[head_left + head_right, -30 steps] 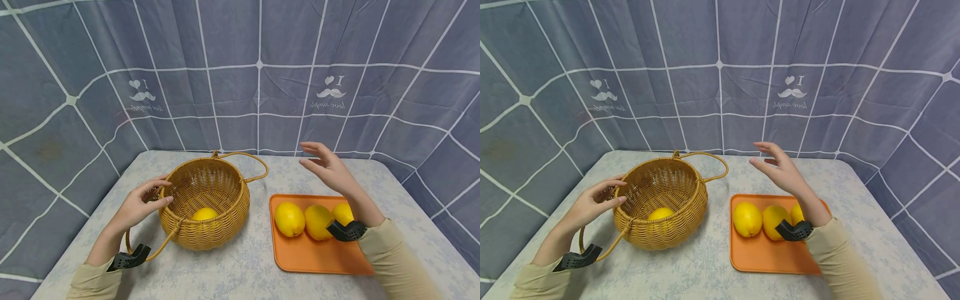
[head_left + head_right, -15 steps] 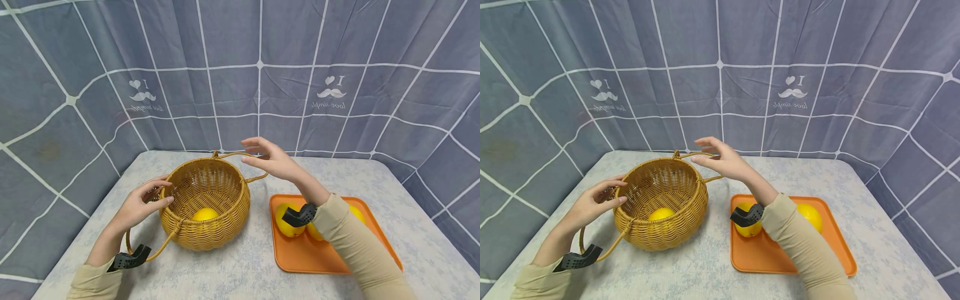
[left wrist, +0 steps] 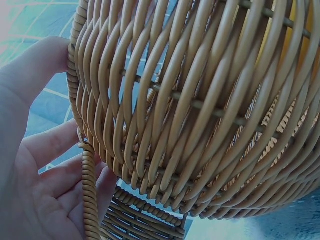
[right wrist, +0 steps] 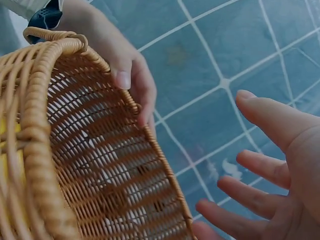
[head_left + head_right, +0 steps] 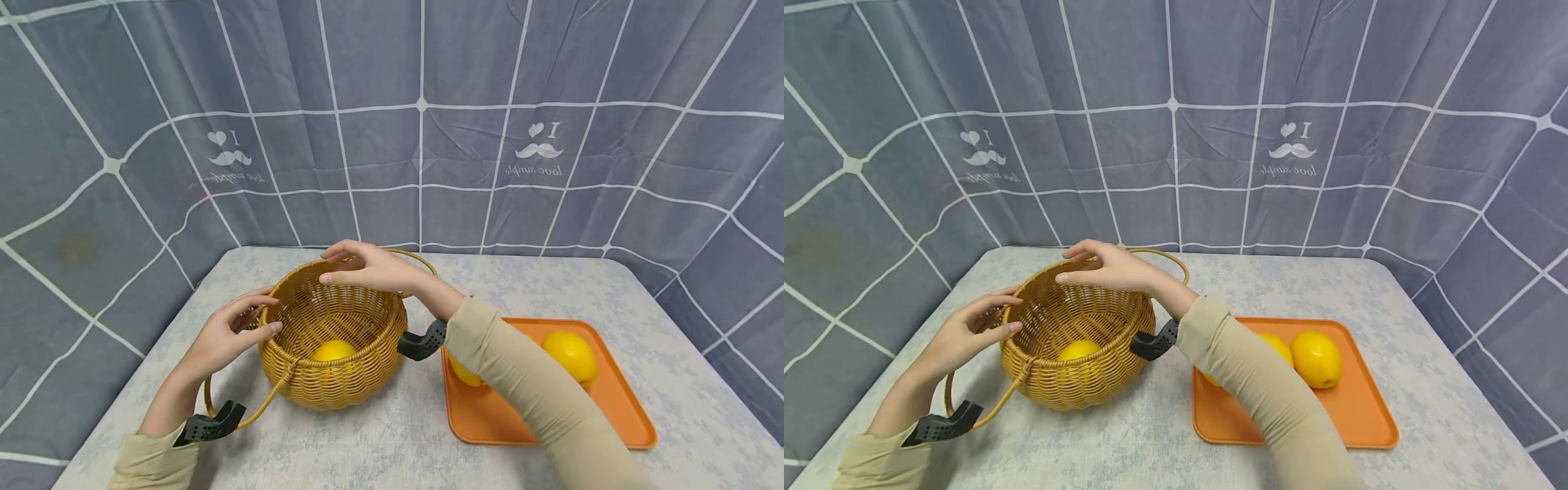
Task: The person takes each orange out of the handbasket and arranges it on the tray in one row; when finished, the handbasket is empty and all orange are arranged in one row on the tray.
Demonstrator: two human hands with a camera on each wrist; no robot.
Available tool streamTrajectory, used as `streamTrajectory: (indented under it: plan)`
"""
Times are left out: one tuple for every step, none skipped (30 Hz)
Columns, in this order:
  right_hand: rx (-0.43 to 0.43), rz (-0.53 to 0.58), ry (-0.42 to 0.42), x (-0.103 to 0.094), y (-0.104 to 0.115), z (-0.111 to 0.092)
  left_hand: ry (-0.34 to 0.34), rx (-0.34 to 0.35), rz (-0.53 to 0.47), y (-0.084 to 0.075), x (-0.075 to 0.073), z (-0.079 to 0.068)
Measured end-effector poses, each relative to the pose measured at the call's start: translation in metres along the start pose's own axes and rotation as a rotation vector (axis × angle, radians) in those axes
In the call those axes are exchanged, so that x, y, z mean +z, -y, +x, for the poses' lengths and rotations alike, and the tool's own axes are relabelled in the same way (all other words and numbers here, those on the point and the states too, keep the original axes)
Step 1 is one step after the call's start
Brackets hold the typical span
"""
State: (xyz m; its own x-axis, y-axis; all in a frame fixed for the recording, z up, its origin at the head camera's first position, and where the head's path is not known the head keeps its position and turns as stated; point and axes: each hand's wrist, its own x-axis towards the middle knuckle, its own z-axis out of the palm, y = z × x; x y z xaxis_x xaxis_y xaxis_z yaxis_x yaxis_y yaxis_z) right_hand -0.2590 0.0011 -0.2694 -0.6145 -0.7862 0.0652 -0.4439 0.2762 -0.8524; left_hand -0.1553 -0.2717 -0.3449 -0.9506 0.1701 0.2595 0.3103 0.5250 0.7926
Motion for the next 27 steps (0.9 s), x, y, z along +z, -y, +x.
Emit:
streamTrajectory:
  plan:
    - [0.007,0.004,0.016,0.002,0.0,0.004,0.0,0.0,-0.002,0.0,0.0,0.0]
    - [0.016,-0.002,0.03,0.004,0.001,0.007,-0.001,-0.001,-0.002,0.001,0.0,0.0]
    - [0.021,-0.008,0.045,0.006,0.001,0.01,0.0,-0.004,-0.002,0.001,0.0,0.0]
    - [0.027,-0.015,0.056,0.008,0.001,0.014,0.002,-0.006,-0.002,0.0,0.0,0.0]
    - [0.033,-0.02,0.068,0.009,0.002,0.017,0.002,-0.01,-0.001,0.0,0.0,-0.001]
    - [0.041,-0.029,0.077,0.011,0.002,0.02,0.003,-0.014,0.001,0.0,0.0,-0.001]
    - [0.047,-0.034,0.088,0.012,0.002,0.022,0.004,-0.018,0.002,0.0,0.0,-0.001]
    - [0.054,-0.036,0.1,0.014,0.001,0.025,0.005,-0.02,0.002,0.0,0.0,-0.001]
    - [0.063,-0.027,0.112,0.015,0.0,0.027,0.006,-0.021,0.001,0.0,0.0,-0.001]
    - [0.073,-0.015,0.124,0.017,-0.001,0.03,0.006,-0.022,0.001,-0.001,0.0,-0.001]
    - [0.082,-0.001,0.136,0.018,-0.003,0.032,0.007,-0.024,0.0,-0.001,0.0,-0.001]
    - [0.092,0.008,0.146,0.02,-0.005,0.035,0.008,-0.025,0.0,-0.001,0.0,-0.001]
    - [0.1,0.017,0.156,0.021,-0.007,0.037,0.008,-0.026,0.0,-0.001,0.0,-0.001]
    - [0.109,0.023,0.167,0.023,-0.009,0.04,0.008,-0.027,0.001,0.0,0.0,-0.001]
    - [0.116,0.032,0.178,0.024,-0.011,0.042,0.008,-0.028,0.001,0.0,0.0,-0.001]
    - [0.119,0.032,0.187,0.025,-0.013,0.044,0.009,-0.029,0.002,0.0,0.0,-0.001]
    - [0.121,0.033,0.195,0.027,-0.015,0.045,0.009,-0.03,0.003,0.0,-0.001,-0.001]
    - [0.124,0.035,0.205,0.028,-0.017,0.047,0.01,-0.032,0.006,0.0,-0.001,-0.001]
    - [0.125,0.045,0.219,0.029,-0.019,0.048,0.011,-0.034,0.009,0.0,-0.001,-0.001]
    - [0.125,0.051,0.232,0.03,-0.021,0.048,0.013,-0.036,0.012,0.0,0.0,-0.001]
    - [0.119,0.056,0.246,0.031,-0.023,0.049,0.015,-0.038,0.014,0.0,0.0,-0.001]
    - [0.115,0.062,0.258,0.032,-0.024,0.049,0.016,-0.04,0.015,0.0,0.0,-0.001]
    - [0.114,0.074,0.269,0.033,-0.026,0.049,0.017,-0.043,0.015,0.0,0.0,-0.001]
    - [0.112,0.078,0.28,0.033,-0.028,0.049,0.018,-0.043,0.016,0.0,0.0,-0.001]
    - [0.108,0.083,0.29,0.034,-0.03,0.049,0.018,-0.043,0.015,0.0,0.0,-0.001]
    - [0.105,0.082,0.298,0.034,-0.032,0.049,0.019,-0.041,0.014,0.0,0.0,-0.001]
    - [0.103,0.087,0.307,0.035,-0.033,0.049,0.019,-0.039,0.013,0.0,0.0,-0.001]
